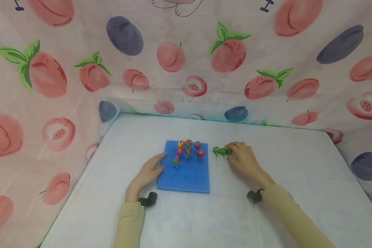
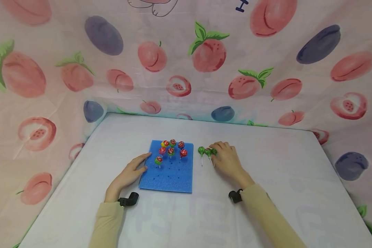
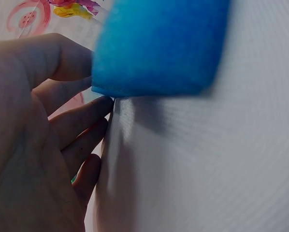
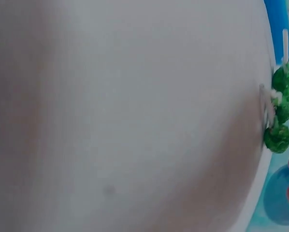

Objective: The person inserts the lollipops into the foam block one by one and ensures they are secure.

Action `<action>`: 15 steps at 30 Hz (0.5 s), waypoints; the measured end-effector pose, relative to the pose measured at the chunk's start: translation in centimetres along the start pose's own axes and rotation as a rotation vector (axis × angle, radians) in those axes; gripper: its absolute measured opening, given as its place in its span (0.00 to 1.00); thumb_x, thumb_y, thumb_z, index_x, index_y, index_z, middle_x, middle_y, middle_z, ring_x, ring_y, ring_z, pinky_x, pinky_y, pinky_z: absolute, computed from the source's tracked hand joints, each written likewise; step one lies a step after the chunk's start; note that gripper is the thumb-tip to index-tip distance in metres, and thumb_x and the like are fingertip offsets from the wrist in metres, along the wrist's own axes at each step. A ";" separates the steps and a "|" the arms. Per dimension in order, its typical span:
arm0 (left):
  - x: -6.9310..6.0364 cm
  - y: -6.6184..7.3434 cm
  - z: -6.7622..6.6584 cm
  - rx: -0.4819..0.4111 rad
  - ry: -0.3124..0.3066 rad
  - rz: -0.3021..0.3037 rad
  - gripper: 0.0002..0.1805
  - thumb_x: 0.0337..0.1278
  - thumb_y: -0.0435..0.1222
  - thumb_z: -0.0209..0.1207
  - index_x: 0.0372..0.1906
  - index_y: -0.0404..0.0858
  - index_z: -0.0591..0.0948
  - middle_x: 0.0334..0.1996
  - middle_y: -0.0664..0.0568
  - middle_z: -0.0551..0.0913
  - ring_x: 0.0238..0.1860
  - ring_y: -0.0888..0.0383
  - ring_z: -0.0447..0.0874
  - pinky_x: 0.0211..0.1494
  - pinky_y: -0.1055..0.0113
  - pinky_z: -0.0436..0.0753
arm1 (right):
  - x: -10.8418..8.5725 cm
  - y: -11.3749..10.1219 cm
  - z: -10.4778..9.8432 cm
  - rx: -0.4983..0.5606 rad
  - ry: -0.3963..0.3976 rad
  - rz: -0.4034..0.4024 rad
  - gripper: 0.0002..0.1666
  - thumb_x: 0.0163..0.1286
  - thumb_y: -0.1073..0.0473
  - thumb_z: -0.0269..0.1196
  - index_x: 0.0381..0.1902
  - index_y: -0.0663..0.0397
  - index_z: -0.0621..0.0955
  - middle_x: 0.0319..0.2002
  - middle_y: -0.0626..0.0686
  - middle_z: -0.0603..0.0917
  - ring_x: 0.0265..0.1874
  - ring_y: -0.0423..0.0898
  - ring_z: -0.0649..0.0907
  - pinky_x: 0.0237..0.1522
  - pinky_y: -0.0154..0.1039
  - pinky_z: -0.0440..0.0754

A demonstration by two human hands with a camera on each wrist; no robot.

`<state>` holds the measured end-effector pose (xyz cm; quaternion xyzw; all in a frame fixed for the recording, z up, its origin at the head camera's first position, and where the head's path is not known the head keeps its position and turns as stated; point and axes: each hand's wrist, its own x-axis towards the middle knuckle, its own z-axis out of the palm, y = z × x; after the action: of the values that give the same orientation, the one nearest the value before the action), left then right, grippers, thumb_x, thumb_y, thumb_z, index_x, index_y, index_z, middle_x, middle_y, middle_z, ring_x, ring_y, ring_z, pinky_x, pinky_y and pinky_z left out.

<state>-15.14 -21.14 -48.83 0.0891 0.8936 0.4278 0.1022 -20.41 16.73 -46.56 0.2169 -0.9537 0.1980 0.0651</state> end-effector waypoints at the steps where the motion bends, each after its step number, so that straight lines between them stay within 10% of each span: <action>1: 0.0 0.0 0.0 -0.002 0.001 0.000 0.30 0.69 0.37 0.48 0.74 0.48 0.60 0.75 0.45 0.58 0.77 0.43 0.50 0.78 0.42 0.53 | 0.1 0.2 0.1 0.012 -0.005 0.017 0.22 0.65 0.59 0.62 0.57 0.54 0.77 0.55 0.58 0.79 0.54 0.58 0.75 0.51 0.58 0.72; 15: 0.1 -0.2 -0.1 -0.001 0.002 0.014 0.30 0.69 0.37 0.48 0.74 0.48 0.60 0.75 0.46 0.59 0.77 0.44 0.50 0.78 0.44 0.53 | 1.1 0.7 1.1 0.120 -0.028 0.164 0.20 0.69 0.59 0.56 0.56 0.58 0.78 0.53 0.61 0.81 0.51 0.60 0.76 0.48 0.59 0.71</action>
<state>-15.27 -21.25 -48.92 0.0950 0.8930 0.4289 0.0983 -21.76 16.41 -47.52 0.1445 -0.9555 0.2561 0.0222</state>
